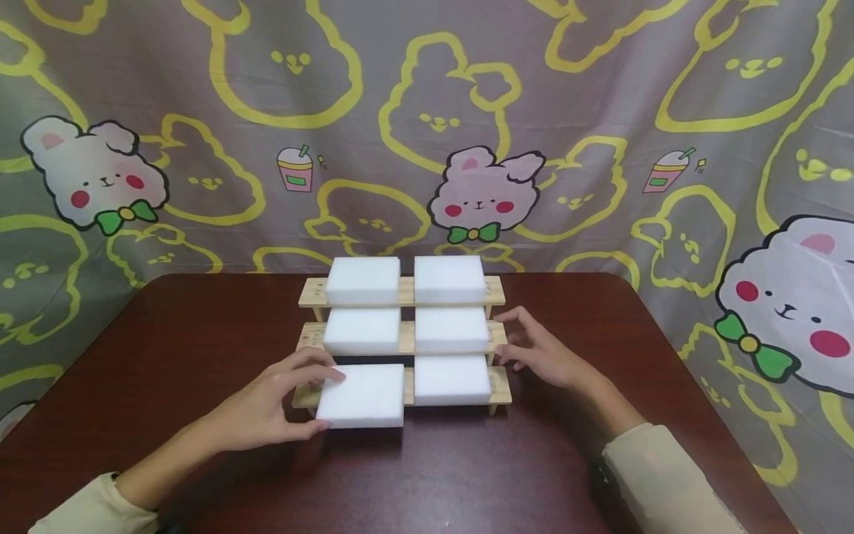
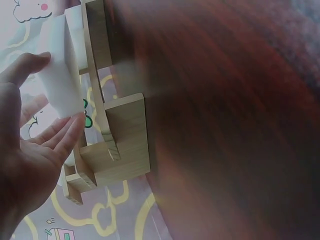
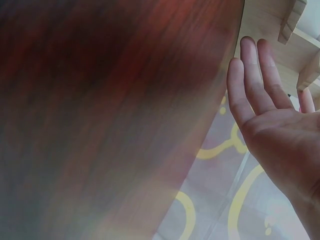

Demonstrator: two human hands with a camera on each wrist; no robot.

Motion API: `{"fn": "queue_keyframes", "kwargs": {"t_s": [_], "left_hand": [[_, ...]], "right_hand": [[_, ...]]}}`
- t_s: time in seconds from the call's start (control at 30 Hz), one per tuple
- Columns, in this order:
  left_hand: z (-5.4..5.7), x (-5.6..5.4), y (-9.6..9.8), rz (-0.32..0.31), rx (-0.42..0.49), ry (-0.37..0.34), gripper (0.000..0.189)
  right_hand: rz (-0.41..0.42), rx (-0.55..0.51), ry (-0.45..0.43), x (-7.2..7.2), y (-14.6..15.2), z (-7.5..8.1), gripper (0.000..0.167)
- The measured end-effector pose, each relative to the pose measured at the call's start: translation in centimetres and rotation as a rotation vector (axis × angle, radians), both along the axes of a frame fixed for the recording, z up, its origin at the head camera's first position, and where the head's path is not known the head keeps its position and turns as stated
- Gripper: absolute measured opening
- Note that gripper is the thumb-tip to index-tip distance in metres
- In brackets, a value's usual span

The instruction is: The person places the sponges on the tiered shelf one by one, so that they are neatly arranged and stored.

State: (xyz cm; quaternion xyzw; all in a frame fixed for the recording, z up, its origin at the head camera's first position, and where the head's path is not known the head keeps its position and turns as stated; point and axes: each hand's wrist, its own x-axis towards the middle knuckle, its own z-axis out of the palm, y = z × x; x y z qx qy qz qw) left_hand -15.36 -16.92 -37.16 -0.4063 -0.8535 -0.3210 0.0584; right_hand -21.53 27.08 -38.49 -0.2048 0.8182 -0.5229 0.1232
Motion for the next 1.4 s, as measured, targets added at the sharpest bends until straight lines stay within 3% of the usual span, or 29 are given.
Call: {"fn": "queue_keyframes", "kwargs": {"t_s": [0.33, 0.77, 1.13, 1.4], "left_hand": [[-0.33, 0.11, 0.17, 0.067, -0.06, 0.001, 0.047], [-0.44, 0.07, 0.04, 0.101, -0.126, 0.01, 0.046], [-0.44, -0.43, 0.06, 0.049, -0.024, -0.129, 0.042], [-0.48, -0.83, 0.27, 0.057, 0.003, -0.135, 0.039]], "right_hand": [[0.006, -0.005, 0.011, -0.16, 0.0, -0.24, 0.045], [-0.004, -0.003, -0.004, -0.13, 0.08, -0.21, 0.046], [-0.001, -0.001, 0.001, -0.16, 0.1, -0.28, 0.045], [-0.004, 0.0, -0.001, -0.14, 0.1, -0.25, 0.046]]}}
